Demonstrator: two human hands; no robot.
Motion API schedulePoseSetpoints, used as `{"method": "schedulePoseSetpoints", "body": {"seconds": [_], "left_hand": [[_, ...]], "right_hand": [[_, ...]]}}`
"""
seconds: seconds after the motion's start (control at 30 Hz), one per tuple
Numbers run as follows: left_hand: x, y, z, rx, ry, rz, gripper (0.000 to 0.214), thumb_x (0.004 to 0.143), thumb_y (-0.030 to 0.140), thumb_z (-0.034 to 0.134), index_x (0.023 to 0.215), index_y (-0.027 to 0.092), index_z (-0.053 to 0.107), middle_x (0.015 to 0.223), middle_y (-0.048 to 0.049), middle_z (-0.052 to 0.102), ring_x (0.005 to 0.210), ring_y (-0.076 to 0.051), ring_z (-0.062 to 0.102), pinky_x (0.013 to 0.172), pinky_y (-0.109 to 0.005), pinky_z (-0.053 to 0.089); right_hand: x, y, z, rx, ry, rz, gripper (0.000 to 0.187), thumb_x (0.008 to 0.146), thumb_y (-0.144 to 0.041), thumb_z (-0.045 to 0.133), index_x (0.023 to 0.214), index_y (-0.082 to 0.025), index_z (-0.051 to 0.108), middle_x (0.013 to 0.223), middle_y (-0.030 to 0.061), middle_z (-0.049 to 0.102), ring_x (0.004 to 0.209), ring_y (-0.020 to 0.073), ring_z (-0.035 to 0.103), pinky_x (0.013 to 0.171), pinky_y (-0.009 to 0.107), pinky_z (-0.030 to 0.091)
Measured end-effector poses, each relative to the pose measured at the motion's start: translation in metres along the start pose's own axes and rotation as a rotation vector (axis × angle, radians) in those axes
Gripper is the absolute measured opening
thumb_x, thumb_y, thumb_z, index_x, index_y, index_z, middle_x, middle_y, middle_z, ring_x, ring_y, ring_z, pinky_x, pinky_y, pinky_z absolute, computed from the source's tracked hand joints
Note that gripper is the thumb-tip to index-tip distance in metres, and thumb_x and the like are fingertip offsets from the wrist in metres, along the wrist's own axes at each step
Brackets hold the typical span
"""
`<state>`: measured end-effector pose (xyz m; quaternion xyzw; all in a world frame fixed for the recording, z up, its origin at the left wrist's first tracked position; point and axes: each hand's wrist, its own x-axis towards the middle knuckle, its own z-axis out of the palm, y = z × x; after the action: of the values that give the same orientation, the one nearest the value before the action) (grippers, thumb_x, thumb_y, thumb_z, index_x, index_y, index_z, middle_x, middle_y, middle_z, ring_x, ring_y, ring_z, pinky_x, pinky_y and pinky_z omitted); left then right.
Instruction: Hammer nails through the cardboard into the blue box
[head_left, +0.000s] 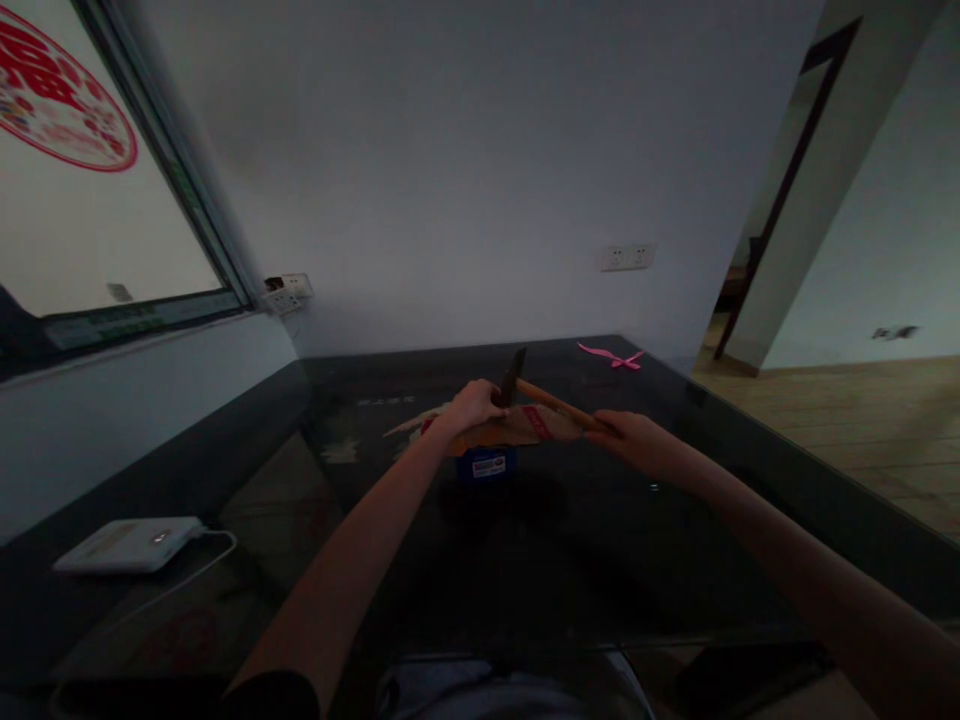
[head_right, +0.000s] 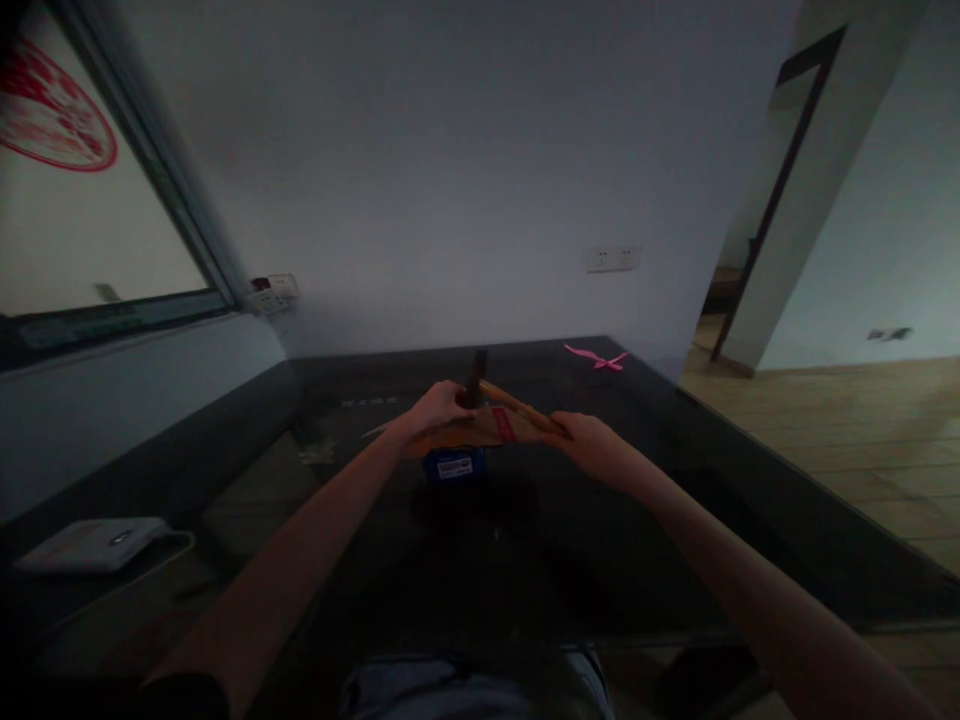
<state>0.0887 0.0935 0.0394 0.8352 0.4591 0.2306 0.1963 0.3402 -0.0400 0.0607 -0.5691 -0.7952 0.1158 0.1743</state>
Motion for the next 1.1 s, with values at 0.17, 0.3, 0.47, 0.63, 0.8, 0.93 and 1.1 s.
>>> {"method": "schedulePoseSetpoints", "body": {"seconds": [0.17, 0.3, 0.47, 0.63, 0.8, 0.93, 1.1], "left_hand": [[0.000, -0.001, 0.001, 0.098, 0.003, 0.028, 0.019, 0.065, 0.025, 0.064, 0.079, 0.014, 0.071, 0.077, -0.0069, 0.069, 0.071, -0.018, 0.063, 0.065, -0.026, 0.047], [-0.003, 0.001, 0.001, 0.127, 0.005, 0.027, 0.018, 0.066, 0.024, 0.063, 0.079, 0.014, 0.071, 0.077, -0.0074, 0.069, 0.072, -0.019, 0.063, 0.066, -0.026, 0.047], [-0.008, 0.009, -0.002, 0.145, 0.011, -0.007, 0.020, 0.066, 0.026, 0.064, 0.081, 0.013, 0.071, 0.079, -0.0080, 0.069, 0.072, -0.019, 0.063, 0.066, -0.027, 0.048], [-0.011, 0.011, -0.005, 0.122, 0.001, 0.004, 0.020, 0.066, 0.025, 0.063, 0.081, 0.013, 0.071, 0.078, -0.0078, 0.069, 0.073, -0.019, 0.063, 0.066, -0.026, 0.048], [-0.007, 0.006, -0.003, 0.112, -0.021, 0.040, 0.019, 0.066, 0.025, 0.063, 0.078, 0.013, 0.071, 0.076, -0.0075, 0.069, 0.072, -0.019, 0.063, 0.065, -0.025, 0.047], [-0.006, 0.000, -0.004, 0.100, -0.036, 0.081, 0.021, 0.067, 0.026, 0.061, 0.078, 0.012, 0.071, 0.074, -0.0073, 0.069, 0.069, -0.018, 0.062, 0.065, -0.026, 0.047], [-0.010, 0.001, -0.008, 0.046, -0.041, 0.134, 0.021, 0.068, 0.027, 0.061, 0.078, 0.011, 0.070, 0.076, -0.0081, 0.069, 0.070, -0.018, 0.062, 0.063, -0.025, 0.046]], "right_hand": [[0.000, -0.004, -0.003, 0.043, 0.021, 0.035, 0.022, 0.085, -0.037, 0.041, 0.075, -0.018, 0.049, 0.063, 0.0024, 0.052, 0.056, 0.0145, 0.049, 0.051, 0.025, 0.031], [-0.001, -0.008, -0.007, 0.053, 0.010, 0.038, 0.021, 0.084, -0.036, 0.042, 0.075, -0.018, 0.048, 0.062, 0.0022, 0.052, 0.056, 0.0144, 0.049, 0.051, 0.025, 0.031], [0.000, -0.004, -0.001, 0.039, 0.021, -0.012, 0.021, 0.085, -0.036, 0.043, 0.076, -0.018, 0.050, 0.066, 0.0025, 0.053, 0.058, 0.0145, 0.049, 0.051, 0.025, 0.031], [-0.001, -0.004, -0.001, 0.057, 0.024, 0.002, 0.022, 0.084, -0.037, 0.043, 0.074, -0.018, 0.050, 0.064, 0.0023, 0.053, 0.058, 0.0145, 0.050, 0.050, 0.025, 0.030], [-0.003, -0.007, -0.007, 0.045, 0.018, 0.020, 0.023, 0.084, -0.039, 0.042, 0.072, -0.020, 0.046, 0.061, 0.0014, 0.051, 0.058, 0.0150, 0.050, 0.050, 0.025, 0.031], [-0.003, -0.004, -0.007, 0.044, 0.021, 0.012, 0.023, 0.084, -0.039, 0.042, 0.072, -0.020, 0.045, 0.062, 0.0014, 0.050, 0.056, 0.0145, 0.049, 0.050, 0.025, 0.031], [-0.004, -0.004, -0.007, 0.044, 0.019, 0.034, 0.023, 0.083, -0.038, 0.042, 0.071, -0.020, 0.046, 0.060, 0.0006, 0.049, 0.056, 0.0144, 0.048, 0.050, 0.026, 0.031]]}}
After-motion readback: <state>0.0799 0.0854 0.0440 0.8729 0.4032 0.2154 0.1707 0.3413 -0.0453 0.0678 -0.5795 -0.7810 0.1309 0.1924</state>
